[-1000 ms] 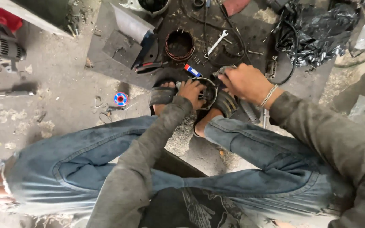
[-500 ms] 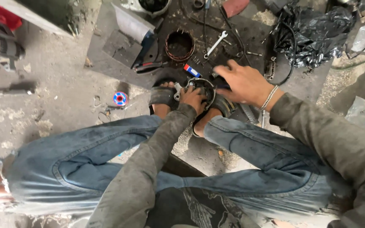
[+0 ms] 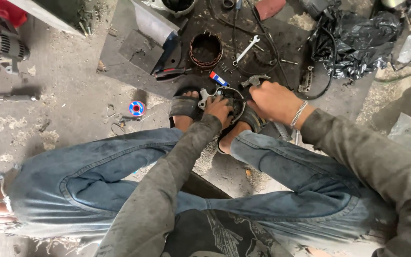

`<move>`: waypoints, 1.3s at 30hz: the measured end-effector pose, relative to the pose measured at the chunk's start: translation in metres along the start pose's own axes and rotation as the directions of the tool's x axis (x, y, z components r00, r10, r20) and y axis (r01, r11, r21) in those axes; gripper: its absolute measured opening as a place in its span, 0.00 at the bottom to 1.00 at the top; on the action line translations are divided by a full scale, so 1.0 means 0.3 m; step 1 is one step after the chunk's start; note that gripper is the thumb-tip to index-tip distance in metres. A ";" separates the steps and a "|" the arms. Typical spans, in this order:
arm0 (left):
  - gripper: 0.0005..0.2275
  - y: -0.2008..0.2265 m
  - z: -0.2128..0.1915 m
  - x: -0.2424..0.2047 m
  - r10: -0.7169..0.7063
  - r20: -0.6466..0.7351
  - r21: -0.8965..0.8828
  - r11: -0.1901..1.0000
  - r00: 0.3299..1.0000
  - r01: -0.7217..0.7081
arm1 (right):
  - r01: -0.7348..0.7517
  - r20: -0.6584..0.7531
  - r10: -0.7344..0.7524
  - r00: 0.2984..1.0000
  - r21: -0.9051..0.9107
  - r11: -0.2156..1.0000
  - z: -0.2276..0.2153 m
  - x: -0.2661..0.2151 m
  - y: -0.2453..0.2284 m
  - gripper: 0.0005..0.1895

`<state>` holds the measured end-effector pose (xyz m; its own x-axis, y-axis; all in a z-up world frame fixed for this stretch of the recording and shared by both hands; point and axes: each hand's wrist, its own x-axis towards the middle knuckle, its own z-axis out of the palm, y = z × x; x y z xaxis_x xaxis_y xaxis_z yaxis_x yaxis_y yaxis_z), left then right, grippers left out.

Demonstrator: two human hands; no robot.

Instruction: The person disassembles a small motor component, removes a metal ring, and uses a hammer and screwdriver to adjust internal parts. They then reassemble the component and continue working on it with the tools.

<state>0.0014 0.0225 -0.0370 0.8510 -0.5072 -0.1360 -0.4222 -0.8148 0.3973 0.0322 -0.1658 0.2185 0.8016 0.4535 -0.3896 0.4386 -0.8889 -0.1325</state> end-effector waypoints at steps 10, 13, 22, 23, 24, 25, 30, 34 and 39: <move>0.60 -0.113 -0.362 -0.054 -0.048 -0.042 -0.093 0.995 0.998 0.044 | 0.085 -0.077 -0.104 0.992 -0.217 0.973 -0.076 -0.050 -0.063 0.19; 0.66 -0.175 -0.298 -0.043 0.015 0.128 -0.008 1.000 0.992 -0.014 | 0.131 -0.112 -0.178 0.978 -0.334 0.933 0.035 -0.015 -0.015 0.10; 0.61 -0.161 -0.244 -0.013 -0.037 0.170 -0.036 0.998 0.985 0.044 | -0.538 0.407 0.381 0.830 0.404 0.740 -0.038 0.040 0.060 0.24; 0.61 -0.167 -0.234 -0.011 -0.049 0.186 -0.038 0.998 0.981 0.056 | -0.459 0.385 0.330 0.862 0.319 0.829 -0.073 0.031 0.043 0.24; 0.61 -0.176 -0.224 -0.006 -0.062 0.202 -0.039 0.997 0.977 0.071 | -0.369 0.368 0.272 0.889 0.227 0.901 -0.109 0.026 0.028 0.32; 0.61 -0.179 -0.217 0.005 -0.063 0.196 -0.039 0.997 0.979 0.072 | -0.367 0.364 0.272 0.891 0.224 0.903 -0.112 0.006 0.001 0.32; 0.50 -0.145 -0.258 0.000 -0.061 0.150 -0.041 0.997 0.987 0.067 | 0.147 -0.144 -0.243 0.959 -0.481 0.864 0.164 0.008 0.048 0.06; 0.54 -0.128 -0.292 -0.016 -0.051 0.182 -0.072 0.995 0.982 0.066 | -0.159 0.308 0.185 0.933 -0.108 0.981 0.002 0.073 0.025 0.19; 0.52 -0.072 -0.386 -0.036 -0.084 0.170 -0.067 0.993 0.982 0.096 | -0.529 0.430 0.372 0.823 0.338 0.779 -0.101 0.044 0.001 0.28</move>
<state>0.0376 0.0781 0.0608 0.8177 -0.4777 -0.3211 -0.3164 -0.8391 0.4426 0.0553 -0.1580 0.2409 0.6481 0.0147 -0.7614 -0.2198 -0.9537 -0.2055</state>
